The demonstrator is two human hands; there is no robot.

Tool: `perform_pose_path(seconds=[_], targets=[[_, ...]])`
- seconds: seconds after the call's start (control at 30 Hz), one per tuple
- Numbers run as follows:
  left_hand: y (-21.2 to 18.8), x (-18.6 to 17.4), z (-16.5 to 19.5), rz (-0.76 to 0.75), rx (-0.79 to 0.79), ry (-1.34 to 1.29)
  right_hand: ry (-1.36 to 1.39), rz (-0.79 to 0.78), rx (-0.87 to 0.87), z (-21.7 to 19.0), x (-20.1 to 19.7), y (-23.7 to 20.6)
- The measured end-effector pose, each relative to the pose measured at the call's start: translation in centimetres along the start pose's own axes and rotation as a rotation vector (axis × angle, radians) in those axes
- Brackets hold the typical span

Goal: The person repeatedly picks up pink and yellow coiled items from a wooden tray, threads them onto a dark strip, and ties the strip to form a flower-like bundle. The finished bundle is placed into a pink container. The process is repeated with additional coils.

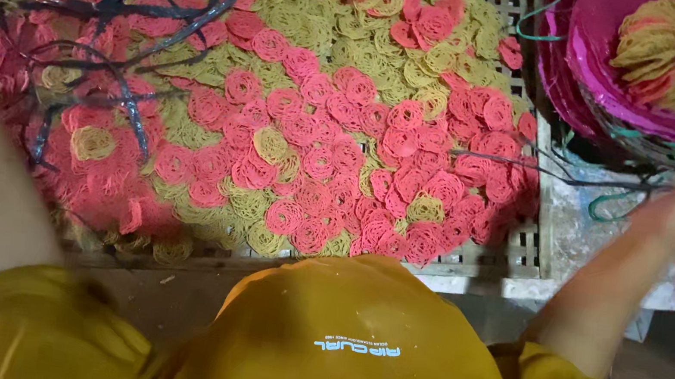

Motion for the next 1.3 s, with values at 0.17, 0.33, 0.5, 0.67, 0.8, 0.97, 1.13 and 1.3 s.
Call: perform_pose_path(seconds=[0.17,0.33,0.5,0.67,0.8,0.97,1.13,1.3], targets=[[-6.9,11.1,0.3,-0.051,0.571,0.264,0.294,-0.683,0.282,1.7,8.8,-15.0],[-23.7,21.0,-0.2,-0.881,0.205,0.074,0.224,-0.884,0.473,1.8,11.7,-24.3],[-29.1,23.9,1.6,-1.069,-0.189,-0.567,0.147,-0.997,0.424,2.2,10.7,-27.5],[-29.4,24.9,-0.6,-1.033,-0.144,-0.494,0.141,-1.032,0.375,2.0,10.1,-27.5],[-29.8,25.8,-2.6,-1.003,-0.082,-0.372,0.147,-1.042,0.437,1.1,11.1,-27.4],[-31.3,28.1,-4.5,-1.082,-0.202,-0.461,-0.044,-1.04,0.227,0.9,12.3,-27.3],[-30.9,31.0,-6.6,-1.161,-0.191,-0.355,-0.343,-0.986,-0.042,2.5,11.7,-25.6],[-26.3,36.6,-6.7,-1.033,-0.093,0.159,-0.375,-0.84,0.007,5.3,9.3,-23.1]])
Point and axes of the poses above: each hand's wrist, its own y-axis towards the middle knuckle, its own x-axis out of the palm, z = x × y, the point moved 4 cm from there along y, towards the middle knuckle, and after that the axes turned 3 degrees about -x, right-handed, at the moved point
